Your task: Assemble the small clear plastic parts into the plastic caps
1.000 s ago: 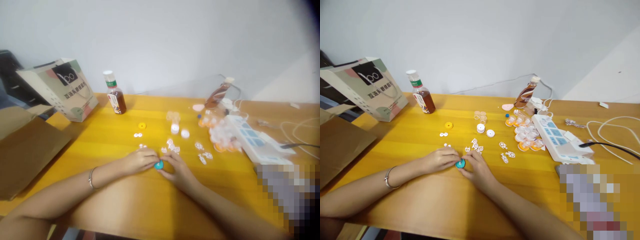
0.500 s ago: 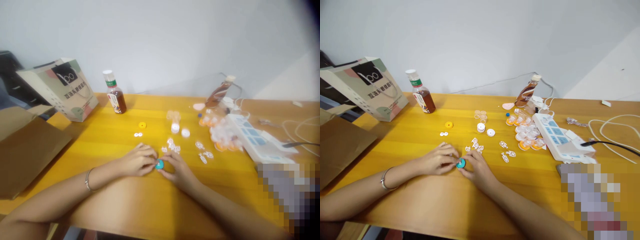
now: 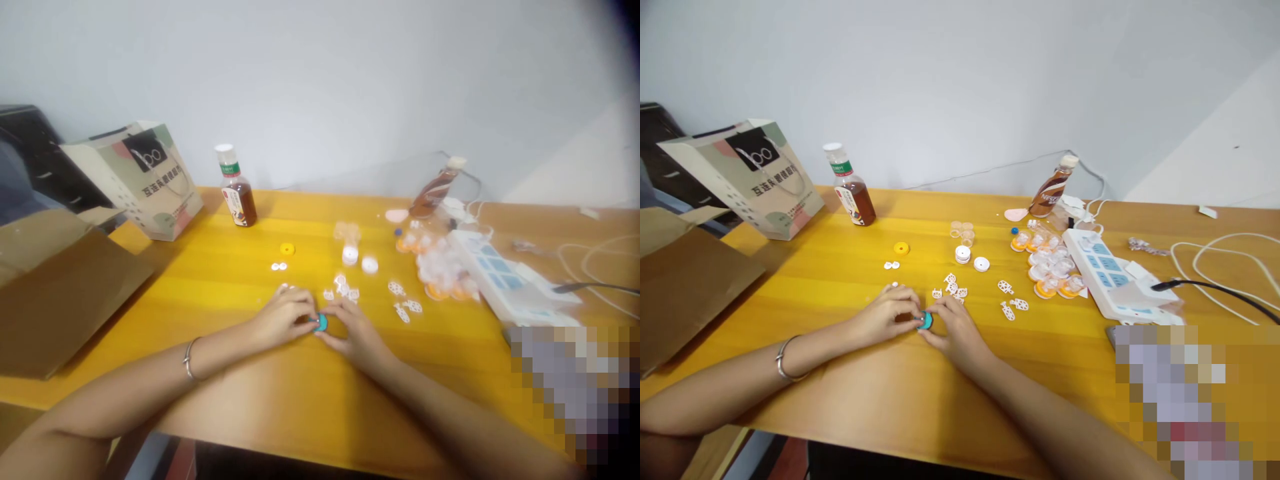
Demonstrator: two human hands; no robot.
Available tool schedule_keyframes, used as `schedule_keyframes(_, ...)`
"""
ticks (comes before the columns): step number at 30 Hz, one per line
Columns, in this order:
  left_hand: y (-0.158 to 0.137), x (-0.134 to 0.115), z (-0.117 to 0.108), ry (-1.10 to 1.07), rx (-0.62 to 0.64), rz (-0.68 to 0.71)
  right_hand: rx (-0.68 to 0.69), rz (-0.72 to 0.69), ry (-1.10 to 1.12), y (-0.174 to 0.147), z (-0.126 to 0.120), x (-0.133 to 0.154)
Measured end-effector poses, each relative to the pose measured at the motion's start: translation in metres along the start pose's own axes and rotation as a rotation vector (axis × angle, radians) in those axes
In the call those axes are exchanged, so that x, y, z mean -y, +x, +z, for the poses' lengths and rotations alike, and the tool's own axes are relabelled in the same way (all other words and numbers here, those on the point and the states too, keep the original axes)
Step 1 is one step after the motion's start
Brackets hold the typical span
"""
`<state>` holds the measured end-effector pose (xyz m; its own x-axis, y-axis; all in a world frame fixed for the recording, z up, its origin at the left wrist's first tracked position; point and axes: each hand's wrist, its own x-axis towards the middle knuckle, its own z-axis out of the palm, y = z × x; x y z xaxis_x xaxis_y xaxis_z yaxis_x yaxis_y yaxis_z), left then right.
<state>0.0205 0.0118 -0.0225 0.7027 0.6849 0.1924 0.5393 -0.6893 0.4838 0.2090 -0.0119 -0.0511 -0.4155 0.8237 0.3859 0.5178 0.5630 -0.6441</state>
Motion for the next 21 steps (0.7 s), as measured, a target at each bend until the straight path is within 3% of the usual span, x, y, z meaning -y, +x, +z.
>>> schedule_keyframes(5,-0.006,-0.006,0.013,0.029,-0.143,-0.018,0.022,0.022,0.1,0.0,-0.002,0.002)
schedule_keyframes(11,-0.012,-0.015,0.007,0.136,-0.19,0.091,0.191,0.253,0.666,0.0,-0.005,0.004)
schedule_keyframes(14,-0.012,-0.015,-0.001,0.116,-0.186,0.131,0.182,0.317,0.771,0.002,-0.008,0.006)
schedule_keyframes(17,-0.012,0.0,-0.018,0.011,-0.207,0.136,0.126,0.352,0.765,0.003,-0.009,0.007)
schedule_keyframes(19,-0.012,0.018,-0.031,-0.032,-0.276,0.065,0.105,0.385,0.741,0.003,-0.009,0.006)
schedule_keyframes(21,-0.013,0.036,-0.04,0.015,-0.194,-0.011,0.087,0.415,0.724,0.003,-0.009,0.006)
